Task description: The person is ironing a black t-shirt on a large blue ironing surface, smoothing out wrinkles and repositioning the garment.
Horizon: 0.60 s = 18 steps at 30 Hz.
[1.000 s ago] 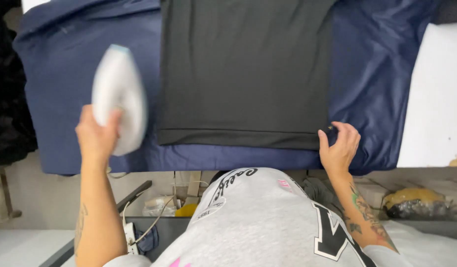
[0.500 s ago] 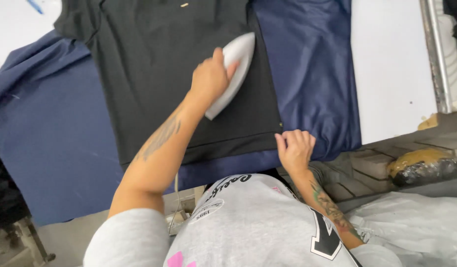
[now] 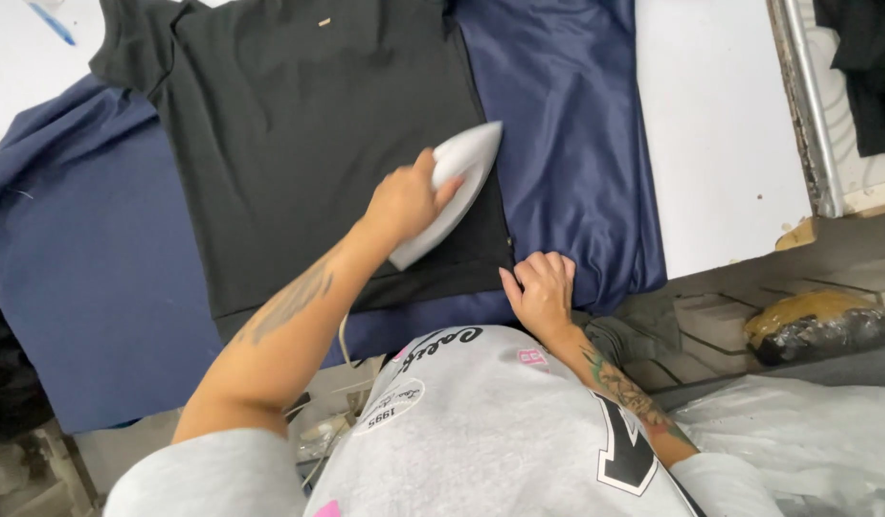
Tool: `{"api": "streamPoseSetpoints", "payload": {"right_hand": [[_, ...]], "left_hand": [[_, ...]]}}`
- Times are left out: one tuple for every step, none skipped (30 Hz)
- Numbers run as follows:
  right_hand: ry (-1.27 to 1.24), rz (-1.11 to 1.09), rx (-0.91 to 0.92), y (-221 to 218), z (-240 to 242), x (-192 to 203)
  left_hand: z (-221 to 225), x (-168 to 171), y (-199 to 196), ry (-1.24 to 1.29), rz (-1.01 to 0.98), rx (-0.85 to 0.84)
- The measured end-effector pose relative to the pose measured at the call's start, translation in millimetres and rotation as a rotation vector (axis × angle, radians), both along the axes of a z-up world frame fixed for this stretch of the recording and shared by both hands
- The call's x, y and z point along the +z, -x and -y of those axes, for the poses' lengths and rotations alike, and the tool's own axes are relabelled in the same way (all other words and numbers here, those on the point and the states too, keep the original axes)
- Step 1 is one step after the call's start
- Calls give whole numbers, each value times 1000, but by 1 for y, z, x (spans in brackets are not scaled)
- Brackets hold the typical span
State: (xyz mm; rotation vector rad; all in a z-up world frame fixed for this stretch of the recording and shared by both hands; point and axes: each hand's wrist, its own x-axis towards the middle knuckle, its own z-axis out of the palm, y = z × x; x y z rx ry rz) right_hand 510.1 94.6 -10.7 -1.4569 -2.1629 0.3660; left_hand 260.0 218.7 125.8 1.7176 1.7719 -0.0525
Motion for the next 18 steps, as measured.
{"api": "streamPoseSetpoints", "payload": {"right_hand": [[-5,2,-8,0,1,-2],[-6,7,-14,-1,5,-2],[-3,10,-10,-1,9,0],[-9,27,-35,-1,12,2],[-16,44,-59,-1,15,4],[-15,40,-67,1,17,2],[-16,51,-97,3,19,0],[-15,68,-128,1,23,-1],[-11,70,-138,2,29,-3],[-7,72,-166,3,29,-5],[-3,73,-193,5,27,-6],[2,77,-204,4,28,-7],[-4,86,-225,4,29,-9],[-12,99,-237,3,29,-10],[-10,106,-236,1,32,-11],[-3,93,-242,1,31,-11],[5,81,-247,1,30,-11],[4,83,-245,-3,29,-10]], "left_hand": [[-15,-7,-5,-71,16,4],[-28,-15,-11,-138,35,10],[-27,-15,-13,-134,38,14],[-28,-15,-16,-135,32,-28],[-29,-15,-19,-136,25,-69],[-12,-2,-14,-134,22,-78],[5,11,-9,-69,19,-143],[23,22,-6,-3,23,-210],[43,25,4,1,25,-219],[57,30,13,-3,29,-219],[69,34,24,-7,34,-219],[82,41,27,-2,37,-230],[95,48,31,32,-1,-243],[110,54,35,64,-36,-246],[117,40,35,65,-28,-246],[123,28,36,67,-66,-293],[127,16,36,68,-104,-341],[125,12,28,68,-102,-338]]}}
